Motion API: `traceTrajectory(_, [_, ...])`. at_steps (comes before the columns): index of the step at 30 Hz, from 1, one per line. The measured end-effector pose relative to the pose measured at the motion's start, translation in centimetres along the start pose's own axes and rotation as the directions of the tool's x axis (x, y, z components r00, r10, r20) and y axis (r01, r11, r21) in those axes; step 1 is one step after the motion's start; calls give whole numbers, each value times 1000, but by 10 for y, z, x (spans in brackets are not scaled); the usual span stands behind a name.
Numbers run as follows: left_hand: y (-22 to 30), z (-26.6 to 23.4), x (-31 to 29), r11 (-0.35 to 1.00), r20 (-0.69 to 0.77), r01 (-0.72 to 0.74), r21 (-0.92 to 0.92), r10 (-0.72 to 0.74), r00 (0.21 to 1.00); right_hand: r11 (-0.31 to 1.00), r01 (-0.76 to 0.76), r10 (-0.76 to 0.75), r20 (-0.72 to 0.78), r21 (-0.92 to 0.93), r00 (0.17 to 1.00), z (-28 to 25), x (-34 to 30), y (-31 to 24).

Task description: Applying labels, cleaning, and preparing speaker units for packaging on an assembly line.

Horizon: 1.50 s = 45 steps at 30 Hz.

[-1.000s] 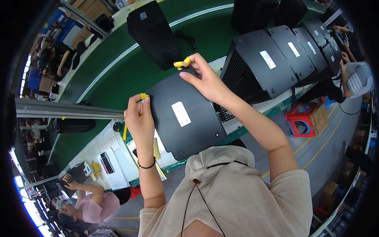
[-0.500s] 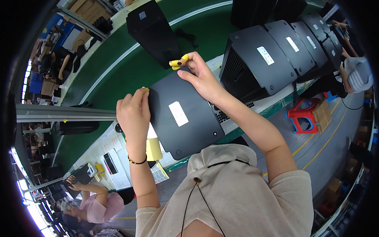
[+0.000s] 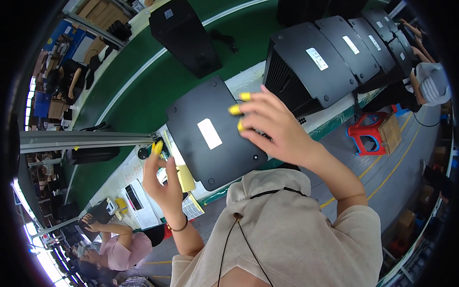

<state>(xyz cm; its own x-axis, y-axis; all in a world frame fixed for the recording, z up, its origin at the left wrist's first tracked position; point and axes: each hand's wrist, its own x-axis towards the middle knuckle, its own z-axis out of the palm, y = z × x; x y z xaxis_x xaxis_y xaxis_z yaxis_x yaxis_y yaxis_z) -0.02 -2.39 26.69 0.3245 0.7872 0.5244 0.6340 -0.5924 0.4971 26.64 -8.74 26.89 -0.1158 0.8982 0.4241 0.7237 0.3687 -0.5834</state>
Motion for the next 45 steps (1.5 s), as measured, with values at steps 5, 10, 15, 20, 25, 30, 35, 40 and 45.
traceTrajectory(5, [22, -10, -35, 953, 3, 111, -281, -115, 993, 999, -48, 51, 160, -22, 986, -18, -29, -21])
traceTrajectory(10, [29, -16, -49, 938, 103, 132, -322, -104, 989, 978, 51, -20, 153, -202, 988, -13, -32, -23])
traceTrajectory(15, [32, -22, -54, 974, 244, 78, -213, -25, 970, 959, 104, -90, 64, -262, 994, -6, -41, -22])
traceTrajectory(20, [35, -16, -54, 978, 241, 35, -204, 15, 970, 980, 115, -117, -1, -160, 993, 5, -55, -14])
traceTrajectory(25, [36, -9, -49, 985, 224, -9, -171, 48, 974, 983, 115, -116, 2, -145, 993, 8, -58, -12])
traceTrajectory(30, [40, -2, -46, 989, 142, -69, -133, 88, 986, 987, 115, -116, -2, -117, 993, 10, -58, -9])
traceTrajectory(35, [41, -2, -41, 969, 166, -234, 81, 218, 962, 984, 125, -126, 5, -129, 992, 9, -56, -7])
traceTrajectory(40, [37, -8, -45, 920, 253, -377, 109, 341, 905, 984, 126, -127, -1, -130, 992, 10, -60, -2])
traceTrajectory(45, [27, -1, -66, 920, 116, -380, 95, 369, 922, 997, 11, -14, 28, 77, 1000, 12, -57, 0])
